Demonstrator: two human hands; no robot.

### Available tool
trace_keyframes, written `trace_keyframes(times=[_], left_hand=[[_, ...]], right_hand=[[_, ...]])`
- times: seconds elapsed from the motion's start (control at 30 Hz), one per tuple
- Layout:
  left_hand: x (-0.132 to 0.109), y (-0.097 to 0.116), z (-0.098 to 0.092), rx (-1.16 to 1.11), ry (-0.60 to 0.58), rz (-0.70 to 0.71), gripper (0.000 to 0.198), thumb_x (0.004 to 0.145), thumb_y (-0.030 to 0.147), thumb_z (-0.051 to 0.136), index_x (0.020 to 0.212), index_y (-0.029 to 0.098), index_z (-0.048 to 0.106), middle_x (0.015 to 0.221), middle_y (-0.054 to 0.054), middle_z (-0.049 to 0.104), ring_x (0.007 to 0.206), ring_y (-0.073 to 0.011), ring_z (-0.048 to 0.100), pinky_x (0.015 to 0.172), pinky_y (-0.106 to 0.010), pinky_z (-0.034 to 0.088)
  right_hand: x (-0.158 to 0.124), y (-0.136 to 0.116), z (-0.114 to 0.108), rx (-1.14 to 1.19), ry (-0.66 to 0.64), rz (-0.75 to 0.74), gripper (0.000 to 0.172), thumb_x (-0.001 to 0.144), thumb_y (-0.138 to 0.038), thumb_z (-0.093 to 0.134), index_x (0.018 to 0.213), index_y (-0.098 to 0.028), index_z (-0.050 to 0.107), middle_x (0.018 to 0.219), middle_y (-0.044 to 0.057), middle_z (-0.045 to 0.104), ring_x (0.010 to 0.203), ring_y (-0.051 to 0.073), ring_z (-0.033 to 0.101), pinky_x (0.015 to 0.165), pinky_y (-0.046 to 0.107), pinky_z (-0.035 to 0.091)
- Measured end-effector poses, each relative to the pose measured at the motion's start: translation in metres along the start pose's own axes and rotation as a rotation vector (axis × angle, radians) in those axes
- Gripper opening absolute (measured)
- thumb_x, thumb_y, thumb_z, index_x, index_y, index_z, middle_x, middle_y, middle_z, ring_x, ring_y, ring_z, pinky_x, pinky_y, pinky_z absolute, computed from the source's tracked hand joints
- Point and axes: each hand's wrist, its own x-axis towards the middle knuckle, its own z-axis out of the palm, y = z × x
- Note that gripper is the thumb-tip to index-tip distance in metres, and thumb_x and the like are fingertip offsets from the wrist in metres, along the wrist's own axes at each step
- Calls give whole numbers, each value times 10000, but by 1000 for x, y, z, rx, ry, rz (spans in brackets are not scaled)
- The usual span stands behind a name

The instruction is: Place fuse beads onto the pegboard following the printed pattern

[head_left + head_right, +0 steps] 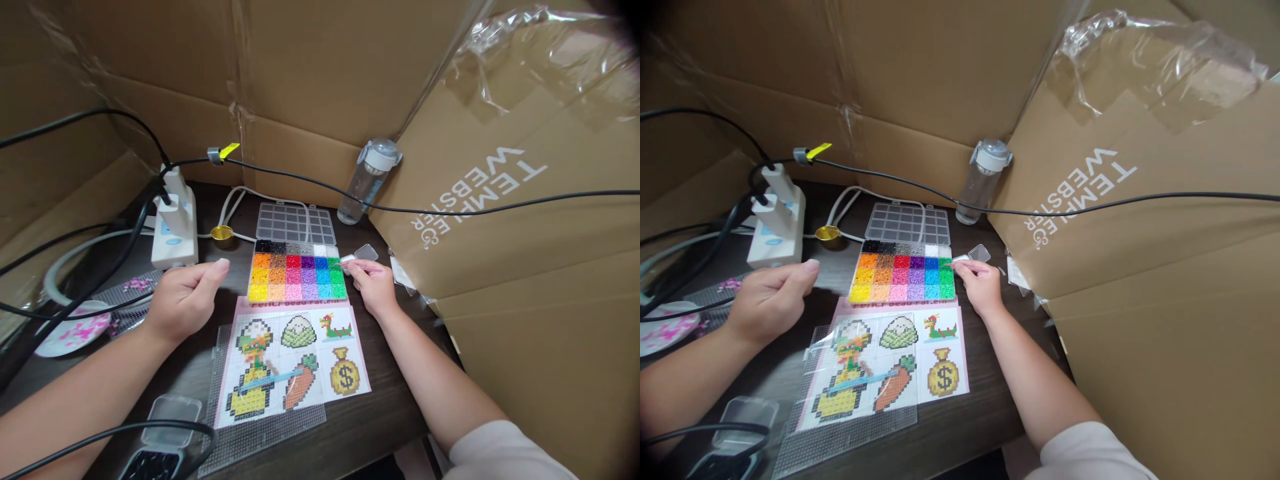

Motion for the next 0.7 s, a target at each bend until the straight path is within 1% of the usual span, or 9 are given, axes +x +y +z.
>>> trace_keyframes(times=[0.27, 0.5, 0.7], left_hand=[[1, 1, 0, 18, 5, 6, 456, 849, 398, 447, 479, 194, 276, 474, 38, 256, 442, -76, 285, 452, -251, 250], [0, 4, 1, -2, 7, 8, 460, 839, 407, 445, 467, 201, 269, 459, 41, 250, 428, -76, 281, 439, -254, 244], [0, 2, 0, 0, 4, -4, 456, 849, 396, 449, 475, 197, 280, 471, 41, 262, 441, -78, 284, 449, -256, 247]], right_hand=[[1, -1, 1, 11, 2, 15, 255, 726, -423, 714, 815, -191, 774, 758, 79, 748, 566, 147, 598, 410, 246, 415], [0, -2, 2, 2, 11, 7, 251, 737, -415, 704, 822, -189, 772, 783, 82, 752, 569, 141, 596, 428, 248, 424], [0, -4, 2, 5, 6, 15, 258, 729, -418, 709, 812, -181, 772, 757, 81, 748, 581, 151, 606, 430, 250, 427]])
